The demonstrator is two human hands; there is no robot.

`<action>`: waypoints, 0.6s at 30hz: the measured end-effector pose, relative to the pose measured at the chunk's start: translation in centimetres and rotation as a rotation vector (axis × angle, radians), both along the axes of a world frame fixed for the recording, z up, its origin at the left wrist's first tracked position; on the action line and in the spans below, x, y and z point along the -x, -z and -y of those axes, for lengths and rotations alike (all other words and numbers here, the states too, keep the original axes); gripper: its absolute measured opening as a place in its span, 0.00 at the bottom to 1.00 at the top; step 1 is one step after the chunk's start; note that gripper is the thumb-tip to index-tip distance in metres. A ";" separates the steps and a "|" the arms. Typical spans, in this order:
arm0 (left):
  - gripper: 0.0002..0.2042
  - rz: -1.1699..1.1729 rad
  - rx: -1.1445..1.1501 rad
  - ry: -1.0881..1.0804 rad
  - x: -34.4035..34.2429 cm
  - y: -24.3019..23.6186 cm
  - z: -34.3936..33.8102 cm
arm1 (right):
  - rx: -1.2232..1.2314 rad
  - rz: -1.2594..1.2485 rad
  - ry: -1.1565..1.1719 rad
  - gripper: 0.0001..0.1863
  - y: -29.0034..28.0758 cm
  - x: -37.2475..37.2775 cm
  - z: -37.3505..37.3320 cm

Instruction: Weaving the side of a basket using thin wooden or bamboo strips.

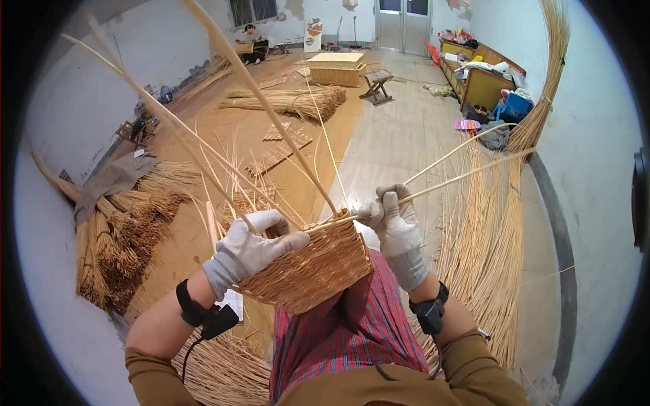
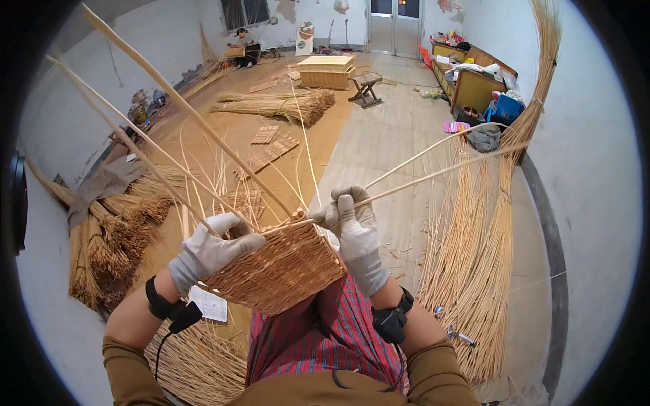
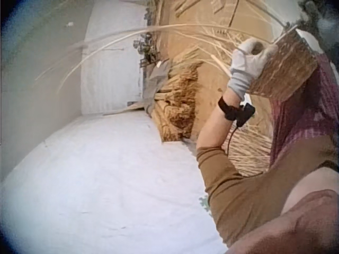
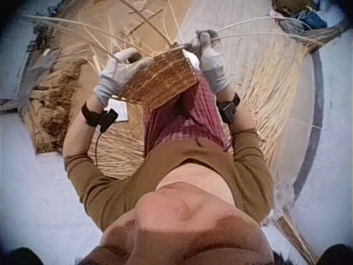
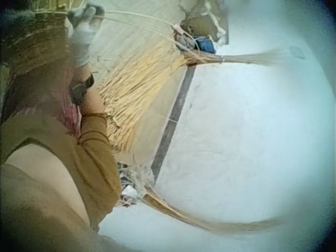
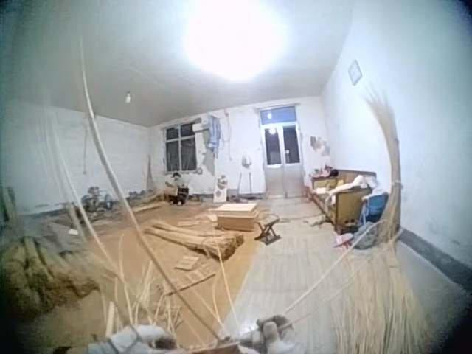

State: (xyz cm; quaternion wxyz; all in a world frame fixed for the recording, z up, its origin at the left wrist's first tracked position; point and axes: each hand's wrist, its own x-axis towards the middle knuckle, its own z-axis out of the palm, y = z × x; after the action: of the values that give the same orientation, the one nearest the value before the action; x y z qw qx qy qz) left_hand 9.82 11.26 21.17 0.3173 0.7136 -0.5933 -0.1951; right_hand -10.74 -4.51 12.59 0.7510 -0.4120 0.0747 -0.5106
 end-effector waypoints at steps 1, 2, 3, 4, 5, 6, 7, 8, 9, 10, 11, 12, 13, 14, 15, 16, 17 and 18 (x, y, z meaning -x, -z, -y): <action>0.16 -0.019 0.011 -0.001 0.2 -0.1 0.0 | 0.029 -0.017 0.046 0.11 0.0 0.0 -0.5; 0.16 -0.102 -0.002 -0.006 0.4 -0.1 0.0 | 0.039 0.003 0.121 0.11 0.0 0.1 -1.3; 0.16 -0.183 -0.015 -0.009 0.5 -0.2 -0.1 | 0.059 0.002 0.154 0.10 -0.2 0.4 -2.1; 0.16 -0.192 -0.009 -0.008 0.7 -0.2 -0.1 | 0.077 -0.071 0.135 0.10 -0.4 0.7 -3.4; 0.16 -0.156 -0.028 -0.030 0.8 -0.2 -0.1 | 0.247 -0.016 0.205 0.10 -0.6 0.9 -5.1; 0.16 -0.133 -0.034 -0.036 0.8 -0.1 -0.2 | 0.563 0.001 0.230 0.09 -1.1 1.6 -6.1; 0.15 -0.143 -0.025 -0.040 0.8 -0.1 -0.2 | 0.882 -0.087 0.223 0.10 -1.7 1.9 -7.2; 0.15 -0.144 -0.016 -0.043 0.8 0.1 -0.2 | 1.350 -0.146 0.214 0.09 -2.6 2.5 -7.6; 0.15 -0.148 0.025 -0.026 0.8 0.2 -0.2 | 1.266 -0.098 0.227 0.08 -3.6 2.4 -7.3; 0.15 -0.125 0.054 -0.032 0.8 0.5 -0.3 | 1.141 -0.273 0.214 0.09 -4.9 2.2 -6.8; 0.19 -0.175 0.034 -0.014 0.6 0.6 -0.3 | 0.991 -0.308 0.265 0.10 -6.4 1.5 -5.7; 0.19 -0.200 0.017 0.006 0.6 0.8 -0.3 | 0.807 -0.379 0.125 0.09 -8.1 0.3 -4.2; 0.22 -0.267 0.084 0.031 0.7 1.1 -0.3 | 0.880 -0.447 0.081 0.10 -9.9 -0.5 -2.5; 0.24 -0.340 0.145 0.065 0.7 1.2 -0.2 | 0.951 -0.648 0.080 0.12 -11.5 -2.2 -1.3; 0.24 -0.315 0.161 0.062 0.7 1.2 -0.1 | 1.081 -0.722 0.096 0.14 -12.9 -4.1 -0.7; 0.26 -0.213 0.201 0.074 0.8 1.2 -0.1 | 1.044 -0.795 0.099 0.14 -14.0 -5.8 -0.6; 0.28 -0.099 0.192 0.037 0.9 1.2 -0.1 | 1.305 -1.129 0.250 0.19 -15.0 -7.4 -0.6; 0.28 -0.094 0.245 0.095 1.0 1.1 -0.3 | 1.560 -1.400 0.472 0.24 -15.8 -8.7 -0.7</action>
State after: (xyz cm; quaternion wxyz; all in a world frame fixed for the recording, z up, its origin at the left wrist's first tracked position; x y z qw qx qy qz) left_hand 8.83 11.52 20.08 0.4198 0.6307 -0.6304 -0.1695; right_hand -2.00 -3.81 28.36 -0.0465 -0.9538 0.2193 -0.1999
